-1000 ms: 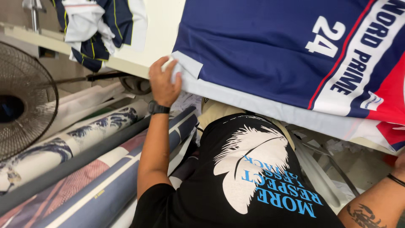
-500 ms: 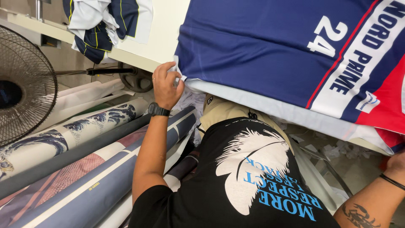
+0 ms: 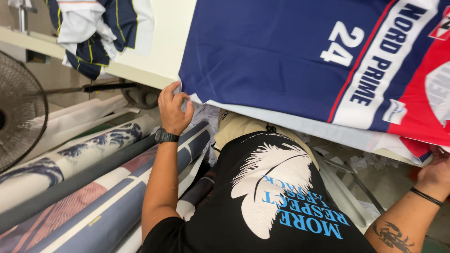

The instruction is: The person folds several blue sports jerseys on a white table. They smooth each jersey, fold the sleeves and body, and stack the finished items. A second person is visible across the table also folding jerseys.

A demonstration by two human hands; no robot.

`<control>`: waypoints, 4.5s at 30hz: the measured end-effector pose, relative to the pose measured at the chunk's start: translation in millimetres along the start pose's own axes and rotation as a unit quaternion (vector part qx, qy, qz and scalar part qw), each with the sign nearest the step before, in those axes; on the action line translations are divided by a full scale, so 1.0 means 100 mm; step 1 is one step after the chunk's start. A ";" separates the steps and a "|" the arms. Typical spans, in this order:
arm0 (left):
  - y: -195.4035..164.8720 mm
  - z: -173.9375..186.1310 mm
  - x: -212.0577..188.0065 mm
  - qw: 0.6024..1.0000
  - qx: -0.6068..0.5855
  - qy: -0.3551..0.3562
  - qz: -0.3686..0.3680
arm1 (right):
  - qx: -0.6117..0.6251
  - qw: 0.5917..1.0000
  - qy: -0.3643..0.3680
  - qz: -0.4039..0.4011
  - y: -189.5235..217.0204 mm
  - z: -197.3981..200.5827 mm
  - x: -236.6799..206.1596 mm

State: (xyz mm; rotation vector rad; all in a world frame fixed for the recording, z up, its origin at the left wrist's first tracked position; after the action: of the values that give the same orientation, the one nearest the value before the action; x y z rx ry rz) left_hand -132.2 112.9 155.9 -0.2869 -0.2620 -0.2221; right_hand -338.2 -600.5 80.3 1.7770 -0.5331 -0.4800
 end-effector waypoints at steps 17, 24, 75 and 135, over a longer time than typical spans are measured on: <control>0.21 -1.11 -0.78 0.640 -0.650 0.071 0.404 | 0.007 0.910 -0.388 0.144 -0.26 0.43 -0.98; -0.24 -1.42 -0.57 0.536 -0.731 0.128 0.402 | 0.271 0.937 -0.106 -0.195 -1.03 -0.84 -1.34; 0.50 -0.83 -0.73 0.797 -0.321 0.347 0.376 | -0.076 0.908 -0.013 -0.412 -1.07 -0.61 -1.72; -0.18 -0.78 2.64 0.984 -0.045 0.123 0.123 | -0.450 0.858 -0.221 0.115 0.61 -0.20 0.89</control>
State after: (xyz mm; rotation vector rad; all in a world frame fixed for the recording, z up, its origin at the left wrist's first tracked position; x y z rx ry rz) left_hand 129.4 25.1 163.9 -0.3755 0.0298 -0.0241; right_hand -261.1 -650.6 139.6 0.6862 -0.6785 -0.8131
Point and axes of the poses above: each hand's wrist, its own x-axis towards the middle knuckle, its own z-axis out of the back of the hand, y = z × x, the point moved 5 cm from there along x, towards the middle knuckle, and after that the axes turned 12 degrees about x, right-handed, at the moved point
